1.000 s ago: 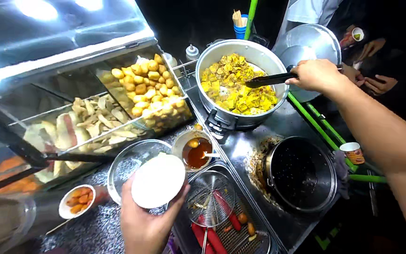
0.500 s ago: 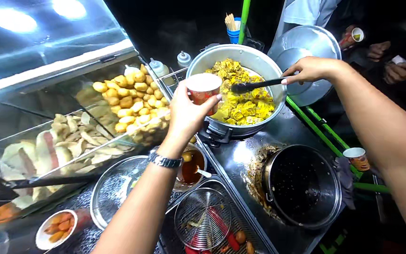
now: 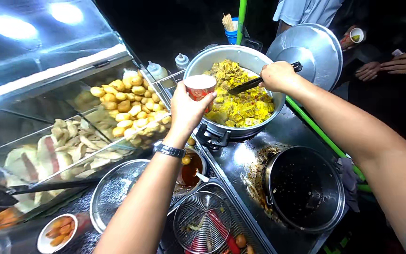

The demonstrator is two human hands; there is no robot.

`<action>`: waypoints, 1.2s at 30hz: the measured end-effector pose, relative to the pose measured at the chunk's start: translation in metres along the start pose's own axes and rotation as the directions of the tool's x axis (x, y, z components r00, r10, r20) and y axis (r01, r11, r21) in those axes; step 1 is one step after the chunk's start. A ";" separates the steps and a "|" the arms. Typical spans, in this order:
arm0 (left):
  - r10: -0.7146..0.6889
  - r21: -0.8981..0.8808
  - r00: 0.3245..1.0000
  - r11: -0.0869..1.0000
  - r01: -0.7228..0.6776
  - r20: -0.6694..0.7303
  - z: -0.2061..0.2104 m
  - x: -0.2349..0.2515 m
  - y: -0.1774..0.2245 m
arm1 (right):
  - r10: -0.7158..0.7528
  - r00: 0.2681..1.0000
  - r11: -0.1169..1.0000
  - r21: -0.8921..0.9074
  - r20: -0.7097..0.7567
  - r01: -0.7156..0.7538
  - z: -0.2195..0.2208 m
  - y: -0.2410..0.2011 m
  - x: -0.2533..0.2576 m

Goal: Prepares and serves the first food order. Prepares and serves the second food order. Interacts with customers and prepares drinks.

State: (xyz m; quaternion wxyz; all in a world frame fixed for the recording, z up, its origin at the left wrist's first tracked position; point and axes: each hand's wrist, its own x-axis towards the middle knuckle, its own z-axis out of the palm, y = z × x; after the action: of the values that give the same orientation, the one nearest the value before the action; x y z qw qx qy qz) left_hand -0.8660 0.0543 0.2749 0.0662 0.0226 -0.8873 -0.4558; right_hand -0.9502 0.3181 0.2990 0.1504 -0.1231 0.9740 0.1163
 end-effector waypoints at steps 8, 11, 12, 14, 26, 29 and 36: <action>-0.099 0.164 0.989 0.983 0.080 0.112 0.001 0.007 0.005 | -0.008 0.996 0.843 0.534 -0.094 0.058 -0.026 0.077 -0.025; -0.116 0.183 0.987 0.979 0.094 0.114 0.006 0.009 0.009 | -0.031 0.985 0.914 0.394 -0.169 0.097 -0.043 0.075 -0.046; -0.114 0.176 0.988 0.980 0.094 0.105 0.006 0.008 0.011 | -0.025 0.988 0.950 0.305 -0.154 0.072 -0.043 0.070 -0.044; -0.098 0.156 0.991 0.984 0.082 0.095 0.007 0.005 0.014 | 0.013 0.994 0.988 0.153 -0.109 0.004 -0.030 0.051 -0.033; -0.150 0.189 0.983 0.974 0.128 0.107 -0.005 -0.001 0.015 | -0.036 0.995 0.877 0.475 -0.090 0.075 -0.013 0.064 -0.014; -0.164 0.160 0.979 0.977 0.145 0.118 -0.002 0.001 0.012 | -0.105 0.981 0.781 0.597 -0.165 0.184 -0.041 0.071 -0.061; -0.067 -0.126 0.996 0.990 0.059 -0.059 -0.005 -0.012 0.002 | -0.092 0.943 0.909 0.358 -0.321 0.211 -0.051 0.061 -0.071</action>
State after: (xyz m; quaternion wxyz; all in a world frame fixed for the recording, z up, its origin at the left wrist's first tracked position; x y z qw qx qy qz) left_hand -0.8529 0.0522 0.2783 0.0809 0.0610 -0.8535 -0.5112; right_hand -0.9151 0.3769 0.3807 0.0323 -0.1830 0.9763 -0.1107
